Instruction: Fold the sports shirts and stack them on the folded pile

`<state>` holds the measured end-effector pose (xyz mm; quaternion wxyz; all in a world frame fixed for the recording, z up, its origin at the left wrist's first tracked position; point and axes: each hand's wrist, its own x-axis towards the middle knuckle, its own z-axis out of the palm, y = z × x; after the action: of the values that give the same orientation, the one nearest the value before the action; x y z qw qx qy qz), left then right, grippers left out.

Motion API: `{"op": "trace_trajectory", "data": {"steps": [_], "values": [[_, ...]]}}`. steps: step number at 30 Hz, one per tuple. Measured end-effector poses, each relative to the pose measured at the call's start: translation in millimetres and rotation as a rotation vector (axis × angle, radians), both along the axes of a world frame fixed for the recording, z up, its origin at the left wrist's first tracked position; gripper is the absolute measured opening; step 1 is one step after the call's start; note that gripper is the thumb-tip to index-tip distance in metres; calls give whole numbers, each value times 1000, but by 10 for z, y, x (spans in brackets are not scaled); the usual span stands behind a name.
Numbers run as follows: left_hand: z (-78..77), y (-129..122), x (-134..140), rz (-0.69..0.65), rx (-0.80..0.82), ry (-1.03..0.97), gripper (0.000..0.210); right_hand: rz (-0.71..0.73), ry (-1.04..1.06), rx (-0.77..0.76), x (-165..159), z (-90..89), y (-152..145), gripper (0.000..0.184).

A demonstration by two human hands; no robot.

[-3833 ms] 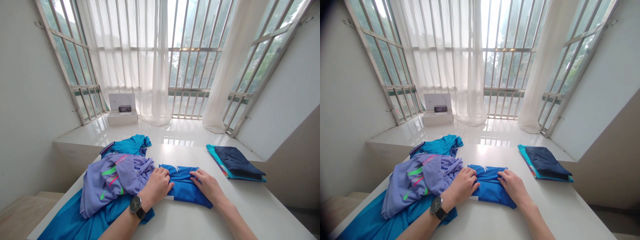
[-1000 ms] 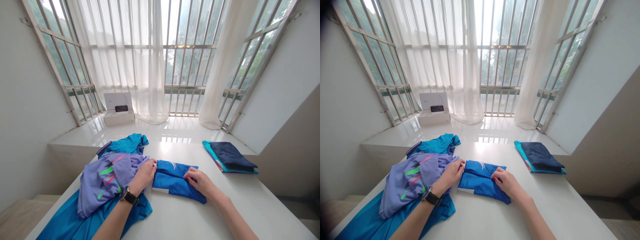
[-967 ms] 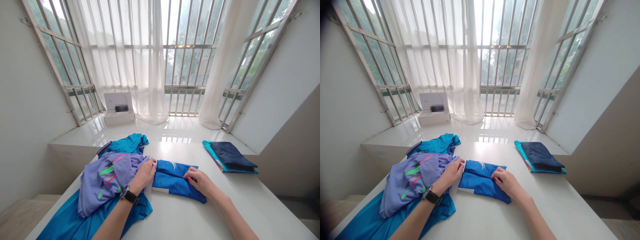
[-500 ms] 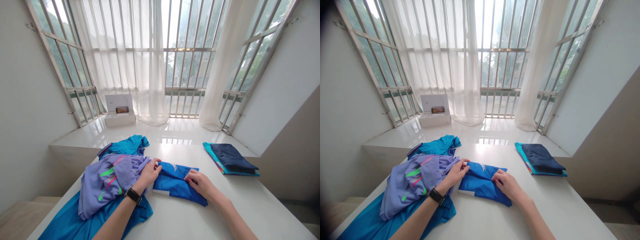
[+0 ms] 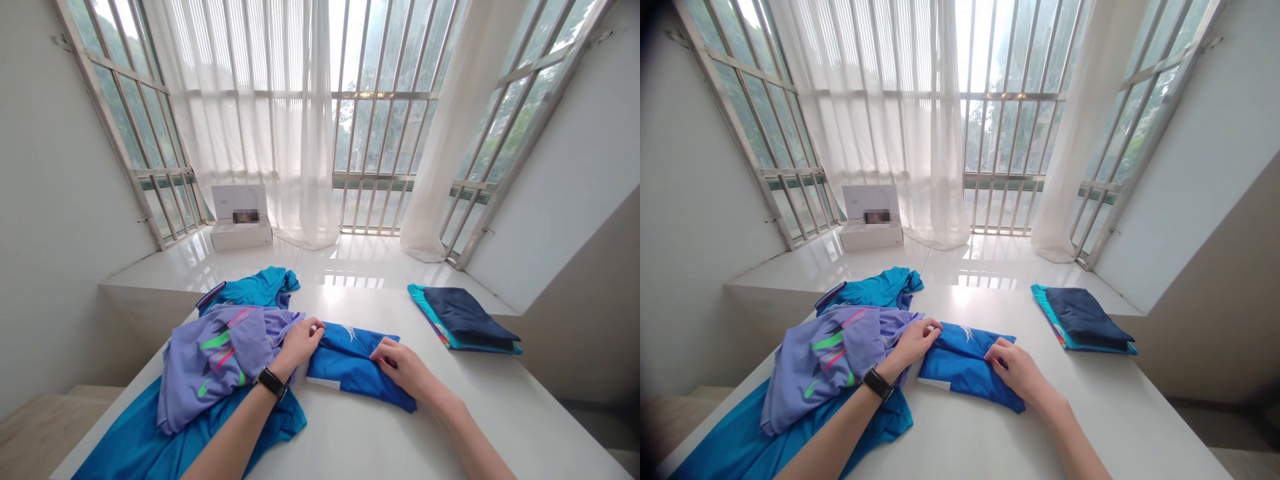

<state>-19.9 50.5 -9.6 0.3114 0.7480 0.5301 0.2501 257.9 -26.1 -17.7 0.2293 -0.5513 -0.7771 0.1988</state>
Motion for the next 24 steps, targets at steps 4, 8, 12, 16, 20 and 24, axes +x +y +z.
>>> {"op": "trace_trajectory", "data": {"steps": [4, 8, 12, 16, 20, 24], "values": [[35, -3, -16, -9, -4, -56, 19, -14, 3, -9, 0, -13, 5, 22], [20, 12, -48, -46, -15, -105, 16, -24, 6, -8, -3, -17, 5, 20], [18, -23, -78, -53, 60, -6, 12, -31, 0, -3, -15, -8, -2, 20], [41, -80, -103, -67, 123, 137, 13, -32, 5, 0, -25, 3, -9, 21], [73, -107, -120, -94, 148, 212, 13, -25, 15, -3, -24, 6, -11, 20], [97, -132, -88, -205, 369, 285, 24, -24, 15, -9, -25, 11, -14, 21]]}}
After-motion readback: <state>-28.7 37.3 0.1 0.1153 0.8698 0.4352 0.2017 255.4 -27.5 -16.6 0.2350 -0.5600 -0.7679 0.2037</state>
